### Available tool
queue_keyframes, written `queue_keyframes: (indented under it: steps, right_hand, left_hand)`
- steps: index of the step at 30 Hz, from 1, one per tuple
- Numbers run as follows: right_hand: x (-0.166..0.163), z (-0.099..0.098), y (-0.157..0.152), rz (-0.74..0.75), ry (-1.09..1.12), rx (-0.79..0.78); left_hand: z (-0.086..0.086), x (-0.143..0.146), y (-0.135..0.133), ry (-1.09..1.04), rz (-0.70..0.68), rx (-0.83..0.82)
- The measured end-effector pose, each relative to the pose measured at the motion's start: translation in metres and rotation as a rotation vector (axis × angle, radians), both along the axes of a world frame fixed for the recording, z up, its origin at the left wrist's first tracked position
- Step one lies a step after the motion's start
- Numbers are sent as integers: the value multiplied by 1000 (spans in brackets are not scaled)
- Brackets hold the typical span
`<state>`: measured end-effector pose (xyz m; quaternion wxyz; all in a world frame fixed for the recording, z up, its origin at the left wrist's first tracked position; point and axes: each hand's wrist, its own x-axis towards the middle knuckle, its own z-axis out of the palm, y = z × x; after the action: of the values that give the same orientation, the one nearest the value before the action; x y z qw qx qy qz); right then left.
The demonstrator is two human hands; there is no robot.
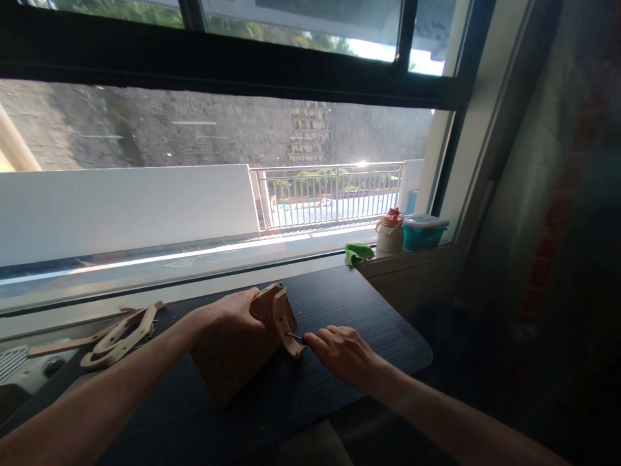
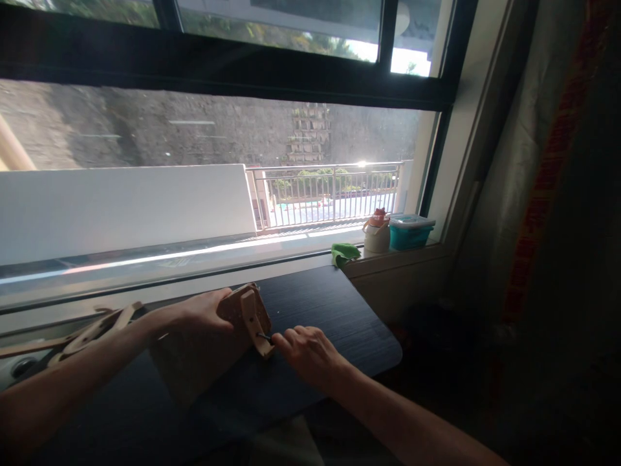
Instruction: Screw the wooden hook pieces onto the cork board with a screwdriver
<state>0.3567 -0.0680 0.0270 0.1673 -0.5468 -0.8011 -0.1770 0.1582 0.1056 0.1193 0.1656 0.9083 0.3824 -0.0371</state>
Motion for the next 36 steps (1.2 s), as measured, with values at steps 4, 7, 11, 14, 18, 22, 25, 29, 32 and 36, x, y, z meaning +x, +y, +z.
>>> queue_keyframes:
  steps: [4, 7, 11, 14, 18, 22, 25, 29, 32, 36]
  right_hand:
    - [-13, -12, -4, -84, 398, -92]
    - [-21, -13, -6, -219, 615, -156]
    - [-23, 0, -7, -201, 425, -139]
    - [-18, 11, -6, -131, 101, -50]
    - [-10, 13, -2, 10, -191, 17]
    - [-13, 5, -1, 13, -82, -34]
    - [-19, -3, -2, -108, 285, -109]
    - [-23, -5, -4, -242, 619, -213]
    - [-24, 4, -6, -227, 487, -200]
    - [-24, 21, -9, -120, 109, -115]
  left_hand:
    - [-2, -2, 0, -4, 10, 6]
    - [-3, -2, 1, -3, 12, 16]
    - [-2, 0, 0, 2, -2, 20]
    - [-1, 1, 0, 8, -8, 8]
    - [-2, 0, 0, 4, -14, 2]
    - [-3, -2, 0, -11, -33, -11]
    - [-2, -3, -2, -21, -43, -23]
    - [0, -3, -5, -24, -29, -29]
    - [0, -2, -6, -17, -15, -29]
    - [0, -1, -5, -25, -28, -44]
